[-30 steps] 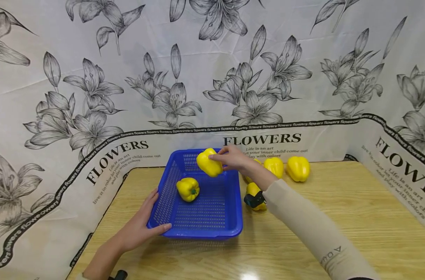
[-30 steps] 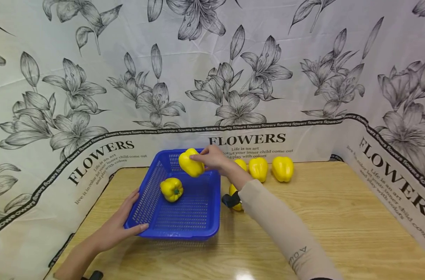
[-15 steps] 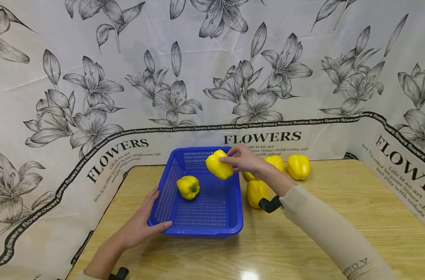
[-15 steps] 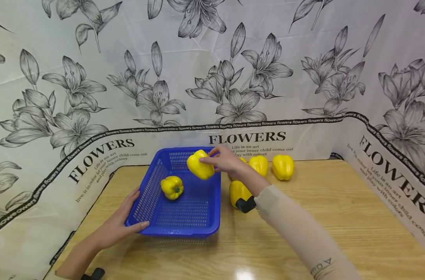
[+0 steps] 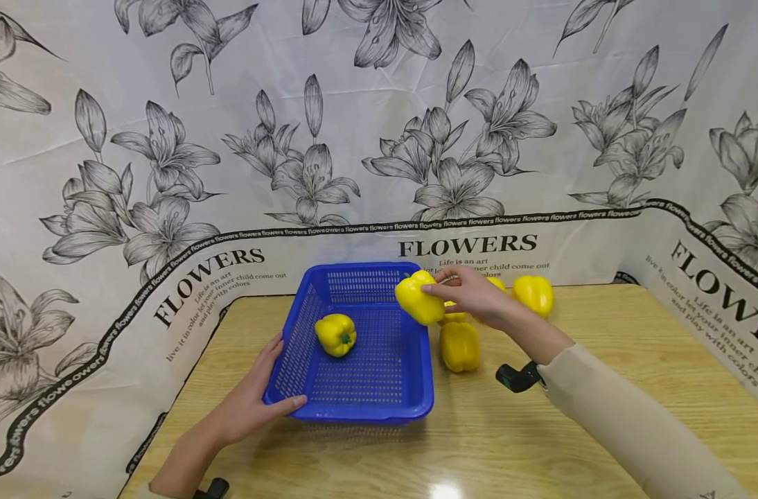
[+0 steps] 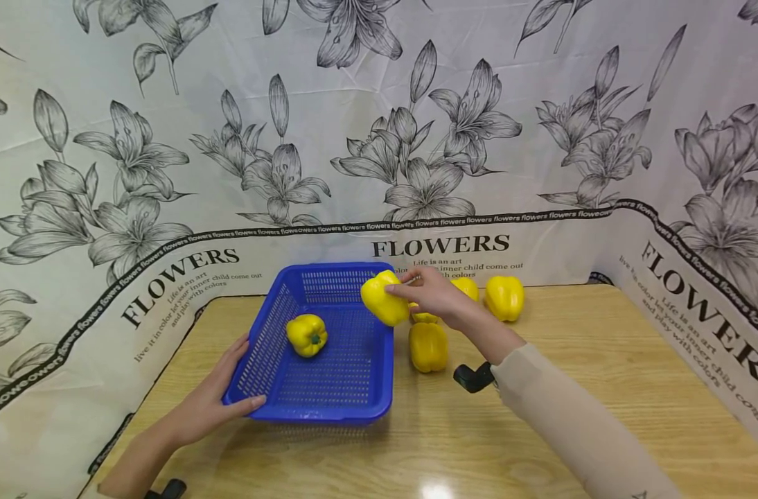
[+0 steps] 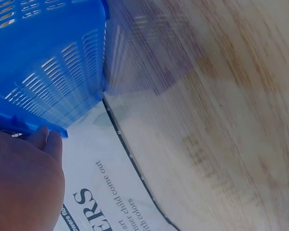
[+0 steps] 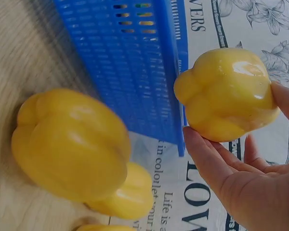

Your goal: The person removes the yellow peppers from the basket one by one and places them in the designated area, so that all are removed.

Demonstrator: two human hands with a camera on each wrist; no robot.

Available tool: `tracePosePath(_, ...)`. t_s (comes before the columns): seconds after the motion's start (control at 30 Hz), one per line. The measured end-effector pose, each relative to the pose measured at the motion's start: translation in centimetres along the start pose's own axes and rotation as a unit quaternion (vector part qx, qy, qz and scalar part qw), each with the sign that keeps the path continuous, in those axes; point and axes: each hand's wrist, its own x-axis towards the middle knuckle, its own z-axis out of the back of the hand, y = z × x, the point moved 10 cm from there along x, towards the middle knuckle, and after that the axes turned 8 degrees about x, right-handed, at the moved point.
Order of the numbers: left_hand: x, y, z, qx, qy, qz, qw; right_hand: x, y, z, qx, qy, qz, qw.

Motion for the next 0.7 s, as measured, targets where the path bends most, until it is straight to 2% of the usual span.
tracePosePath(0.17, -0.1, 0.0, 0.0, 0.001, 0.000, -0.001, 1.0000, -1.0, -0.6, 1.6, -0.031, -0.013, -0.005, 0.9994)
tracePosePath(0.47, -0.1, -0.1, 0.2, 0.002, -0.001, 0.004, 1.0000, -2.6, -0.8, 3.9, -0.043, -0.009, -0.005, 0.9990)
tracePosePath(0.7, -0.1, -0.2, -0.1, 0.003, 0.003, 0.002, 1.0000, -3.3, -1.9, 5.4, -0.051, -0.014, -0.002, 0.9986)
